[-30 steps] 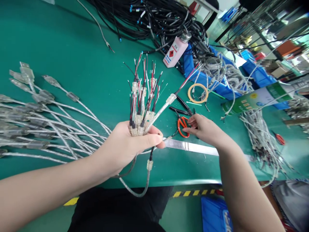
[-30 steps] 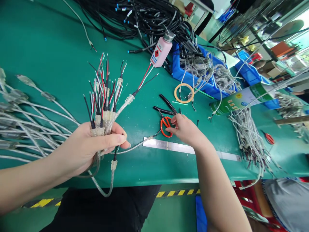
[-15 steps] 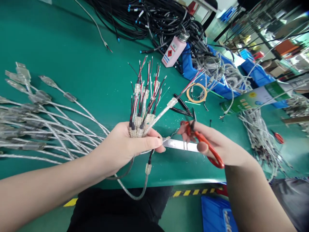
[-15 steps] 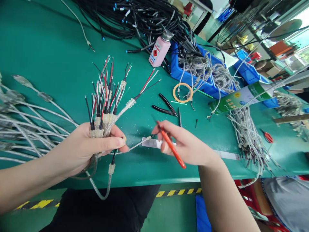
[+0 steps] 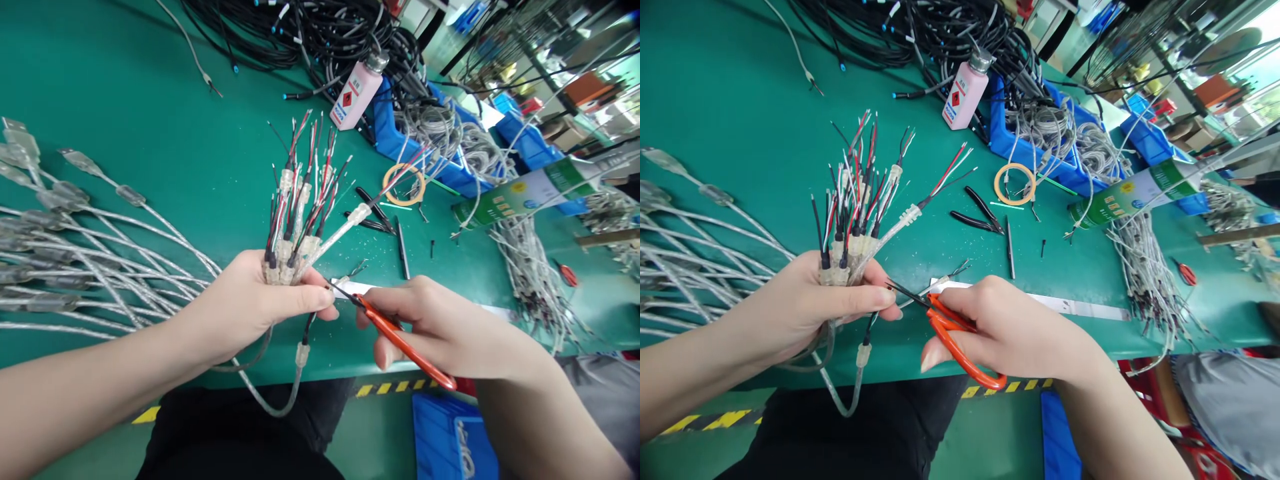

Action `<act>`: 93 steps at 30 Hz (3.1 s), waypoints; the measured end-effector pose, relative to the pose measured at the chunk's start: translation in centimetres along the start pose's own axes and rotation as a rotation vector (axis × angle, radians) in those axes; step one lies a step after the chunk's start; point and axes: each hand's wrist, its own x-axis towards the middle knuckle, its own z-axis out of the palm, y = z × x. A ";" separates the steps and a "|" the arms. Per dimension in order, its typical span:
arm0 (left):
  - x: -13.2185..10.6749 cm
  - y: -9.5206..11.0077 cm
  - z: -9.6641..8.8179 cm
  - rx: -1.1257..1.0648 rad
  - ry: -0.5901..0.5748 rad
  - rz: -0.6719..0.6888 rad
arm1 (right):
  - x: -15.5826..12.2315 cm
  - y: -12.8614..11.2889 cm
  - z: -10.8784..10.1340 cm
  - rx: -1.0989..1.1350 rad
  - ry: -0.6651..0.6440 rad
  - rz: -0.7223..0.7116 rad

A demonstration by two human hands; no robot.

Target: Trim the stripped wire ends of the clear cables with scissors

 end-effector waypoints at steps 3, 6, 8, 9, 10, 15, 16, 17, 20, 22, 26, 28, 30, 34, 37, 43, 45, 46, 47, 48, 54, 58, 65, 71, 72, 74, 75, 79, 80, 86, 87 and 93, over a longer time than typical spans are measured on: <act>0.0 0.0 0.0 0.010 -0.011 -0.010 | -0.1 -0.1 0.0 -0.008 0.003 0.006; 0.1 0.0 0.0 0.015 -0.018 -0.017 | -0.1 -0.1 -0.1 -0.006 -0.012 0.016; 0.1 0.1 0.1 0.019 -0.015 -0.021 | -0.1 -0.1 -0.2 -0.003 -0.022 0.020; 0.1 0.1 0.1 0.020 -0.016 -0.025 | -0.1 -0.2 -0.2 -0.005 -0.024 0.022; 0.1 0.1 0.1 0.019 -0.018 -0.029 | -0.2 -0.2 -0.2 -0.008 -0.025 0.018; 0.0 0.1 0.0 0.020 -0.024 -0.047 | -0.1 0.0 -0.3 -0.022 -0.023 -0.012; 0.0 0.1 0.0 0.020 -0.022 -0.051 | 0.0 0.1 -0.3 -0.022 -0.027 -0.020; 0.0 0.1 0.0 0.019 -0.021 -0.053 | 0.0 0.1 -0.3 -0.021 -0.033 -0.030; 0.0 0.1 0.0 0.019 -0.026 -0.057 | 0.2 0.2 -0.4 0.001 -0.052 -0.069; 0.0 0.1 0.0 0.021 -0.033 -0.054 | 0.3 0.2 -0.4 0.014 -0.056 -0.074; 0.0 0.0 0.1 0.029 -0.043 -0.047 | 0.3 0.2 -0.5 0.019 -0.062 -0.072; 0.0 -0.1 0.1 0.031 -0.041 -0.047 | 0.3 0.4 -0.5 0.021 -0.065 -0.083; 0.0 -0.1 0.0 0.028 -0.036 -0.049 | 0.5 0.7 -0.4 0.029 -0.066 -0.094; 0.1 -0.1 0.0 0.034 -0.037 -0.065 | 0.7 1.2 -0.3 0.056 -0.063 -0.114; 0.1 0.0 0.1 0.048 -0.026 -0.066 | 0.8 1.3 -0.1 0.083 -0.056 -0.124; 0.5 0.1 0.2 0.017 0.037 -0.055 | 1.6 1.8 0.3 0.403 0.168 -0.012; 0.7 0.0 0.2 -0.051 0.071 -0.051 | 2.4 2.1 0.3 0.517 0.424 0.013; 0.8 0.0 0.2 -0.095 0.086 -0.052 | 2.8 2.2 0.3 0.537 0.575 0.015; 0.8 -0.1 0.2 -0.140 0.102 -0.047 | 3.3 2.4 0.2 0.541 0.730 0.017; 0.9 -0.1 0.1 -0.174 0.120 -0.038 | 3.8 2.5 0.1 0.537 0.881 0.017; 1.1 -0.2 0.1 -0.172 0.248 0.026 | 6.1 1.6 0.5 0.778 1.034 -0.113; 1.3 -0.1 0.1 -0.137 0.264 0.091 | 7.1 0.9 2.1 0.970 0.690 -0.123; 1.6 -0.1 -0.1 -0.243 0.290 0.101 | 8.4 1.4 3.8 1.412 0.509 -0.210; 1.9 -0.3 -0.2 -0.282 0.230 0.111 | 8.1 1.3 4.5 1.532 0.459 -0.316; 2.0 -0.4 -0.2 -0.277 0.228 0.118 | 8.0 1.2 4.7 1.525 0.472 -0.313; 2.0 -0.4 -0.2 -0.267 0.219 0.126 | 8.1 1.1 5.1 1.500 0.478 -0.268; 2.0 -0.4 -0.2 -0.265 0.212 0.127 | 8.1 1.0 5.3 1.478 0.479 -0.237; 2.0 -0.5 -0.1 -0.291 0.215 0.125 | 8.2 0.5 6.1 1.294 0.592 -0.190; 2.0 -0.5 -0.1 -0.287 0.221 0.121 | 8.2 0.4 6.3 1.236 0.640 -0.197; 1.8 0.1 0.0 -0.218 0.227 0.118 | 7.4 0.4 6.0 0.989 0.788 -0.221; 1.7 0.0 0.0 -0.206 0.211 0.115 | 7.3 0.6 5.8 0.991 0.793 -0.204; 1.6 -1.0 -0.3 -0.077 -0.011 0.062 | 7.3 0.9 5.5 1.272 0.629 -0.276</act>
